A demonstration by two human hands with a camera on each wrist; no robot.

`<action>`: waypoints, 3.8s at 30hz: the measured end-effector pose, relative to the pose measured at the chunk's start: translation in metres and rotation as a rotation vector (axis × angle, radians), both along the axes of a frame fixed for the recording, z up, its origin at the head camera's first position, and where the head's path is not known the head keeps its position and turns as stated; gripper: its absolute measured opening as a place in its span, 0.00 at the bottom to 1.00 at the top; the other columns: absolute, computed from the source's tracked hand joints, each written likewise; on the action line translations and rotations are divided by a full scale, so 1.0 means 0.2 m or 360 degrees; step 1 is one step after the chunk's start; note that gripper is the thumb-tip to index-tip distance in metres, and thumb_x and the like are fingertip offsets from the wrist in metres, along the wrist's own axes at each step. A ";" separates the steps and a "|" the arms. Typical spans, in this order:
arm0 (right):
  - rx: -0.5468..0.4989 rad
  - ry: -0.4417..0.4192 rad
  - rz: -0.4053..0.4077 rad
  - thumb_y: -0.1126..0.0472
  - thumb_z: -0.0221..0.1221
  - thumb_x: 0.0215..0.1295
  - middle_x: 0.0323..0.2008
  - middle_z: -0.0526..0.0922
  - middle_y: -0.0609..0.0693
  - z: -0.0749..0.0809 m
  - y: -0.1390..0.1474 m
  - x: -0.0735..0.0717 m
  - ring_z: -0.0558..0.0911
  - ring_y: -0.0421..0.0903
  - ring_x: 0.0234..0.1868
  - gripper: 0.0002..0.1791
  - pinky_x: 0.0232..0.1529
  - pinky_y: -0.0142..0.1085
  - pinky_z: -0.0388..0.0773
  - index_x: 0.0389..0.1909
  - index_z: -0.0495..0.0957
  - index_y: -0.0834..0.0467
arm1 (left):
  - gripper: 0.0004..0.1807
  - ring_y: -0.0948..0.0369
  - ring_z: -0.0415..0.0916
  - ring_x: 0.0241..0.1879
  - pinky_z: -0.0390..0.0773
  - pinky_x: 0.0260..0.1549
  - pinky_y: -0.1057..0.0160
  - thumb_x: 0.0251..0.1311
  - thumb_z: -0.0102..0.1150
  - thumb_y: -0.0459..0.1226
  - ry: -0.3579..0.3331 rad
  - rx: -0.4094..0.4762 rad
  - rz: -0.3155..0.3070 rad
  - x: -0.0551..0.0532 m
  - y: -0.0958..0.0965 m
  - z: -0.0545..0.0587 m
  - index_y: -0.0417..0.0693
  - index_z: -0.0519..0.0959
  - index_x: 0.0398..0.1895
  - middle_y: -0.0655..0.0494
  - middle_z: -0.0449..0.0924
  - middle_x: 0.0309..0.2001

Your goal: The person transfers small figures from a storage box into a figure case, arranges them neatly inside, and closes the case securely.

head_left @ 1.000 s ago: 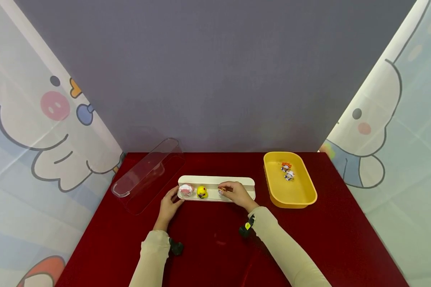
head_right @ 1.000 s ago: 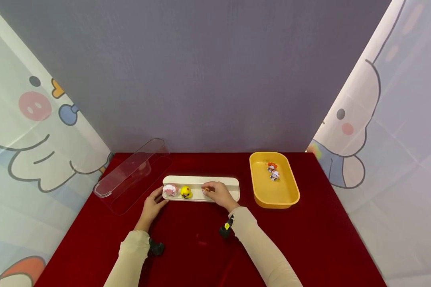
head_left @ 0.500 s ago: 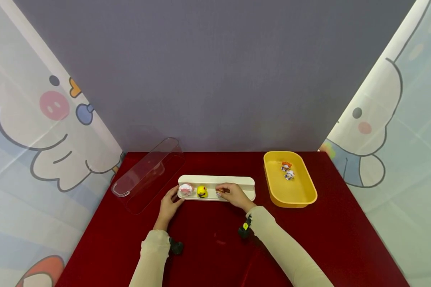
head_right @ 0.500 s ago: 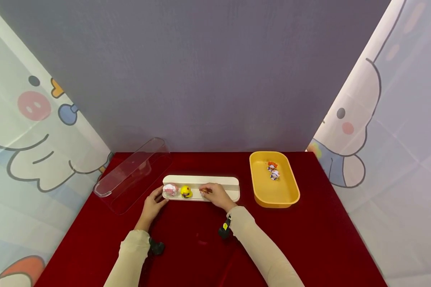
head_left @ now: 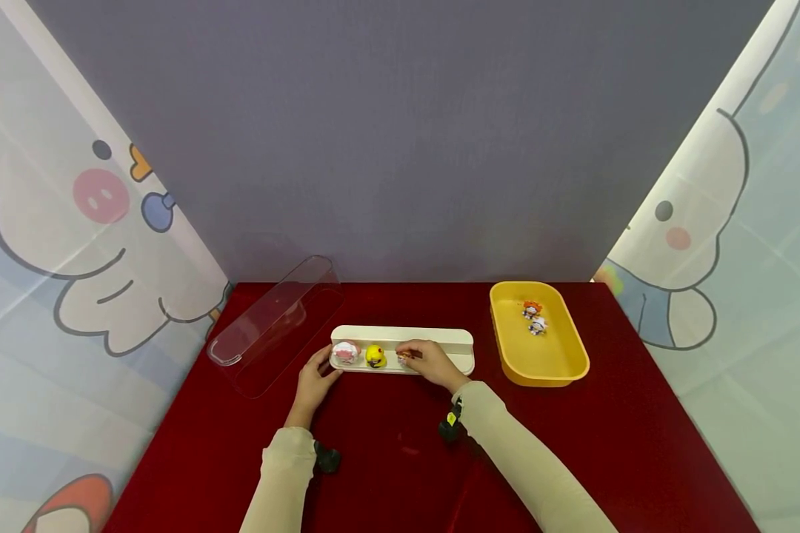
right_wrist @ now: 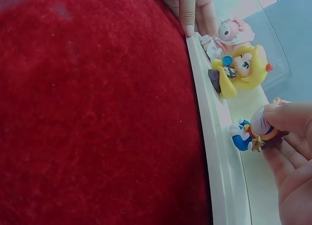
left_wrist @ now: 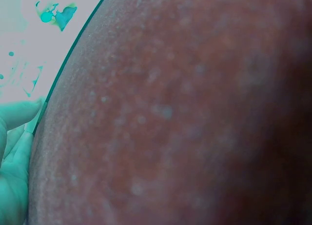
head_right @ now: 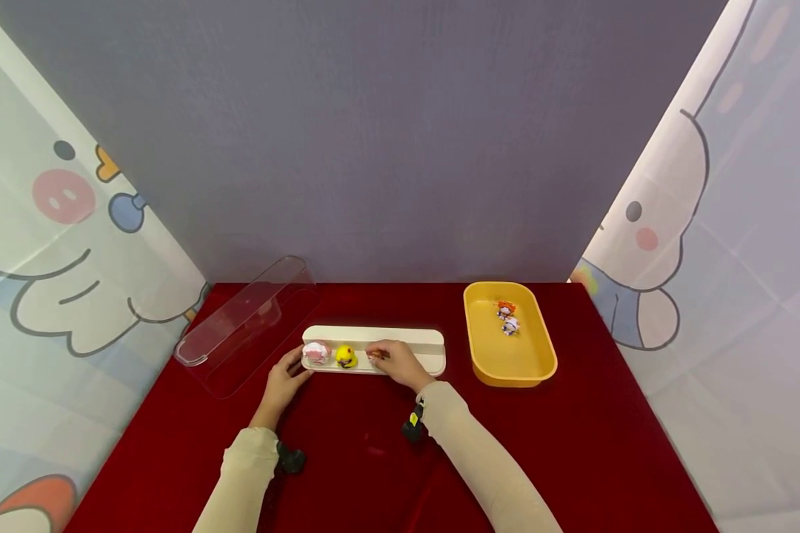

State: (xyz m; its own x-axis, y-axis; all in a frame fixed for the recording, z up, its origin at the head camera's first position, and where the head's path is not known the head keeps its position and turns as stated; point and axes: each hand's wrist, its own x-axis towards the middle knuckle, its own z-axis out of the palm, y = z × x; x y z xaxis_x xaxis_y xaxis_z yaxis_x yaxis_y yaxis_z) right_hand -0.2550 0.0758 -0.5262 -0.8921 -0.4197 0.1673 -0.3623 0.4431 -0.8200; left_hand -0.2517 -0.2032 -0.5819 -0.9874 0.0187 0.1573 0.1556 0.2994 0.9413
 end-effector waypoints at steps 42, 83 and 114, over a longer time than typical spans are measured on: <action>0.0142 0.0048 0.0042 0.69 0.59 0.62 0.52 0.80 0.57 -0.01 -0.03 -0.03 0.77 0.52 0.56 0.17 0.59 0.45 0.75 0.53 0.79 0.60 | 0.34 0.37 0.62 0.62 0.69 0.60 0.50 0.51 0.61 0.18 -0.0045 0.0023 -0.0035 0.04 0.02 0.10 0.25 0.62 0.63 0.30 0.60 0.64; -0.0088 0.0043 -0.0034 0.72 0.59 0.60 0.52 0.80 0.57 -0.04 -0.04 -0.03 0.77 0.51 0.55 0.16 0.58 0.39 0.76 0.50 0.80 0.62 | 0.33 0.42 0.65 0.62 0.71 0.60 0.55 0.51 0.62 0.20 -0.0028 0.0003 -0.0004 0.00 0.00 0.01 0.28 0.65 0.63 0.35 0.63 0.64; -0.0584 -0.0004 -0.0196 0.73 0.57 0.62 0.52 0.77 0.69 0.14 0.13 0.06 0.75 0.62 0.56 0.17 0.59 0.49 0.75 0.52 0.73 0.75 | 0.33 0.38 0.62 0.63 0.68 0.62 0.48 0.53 0.59 0.18 -0.0084 -0.0051 -0.0041 0.07 0.04 0.19 0.25 0.62 0.64 0.30 0.60 0.64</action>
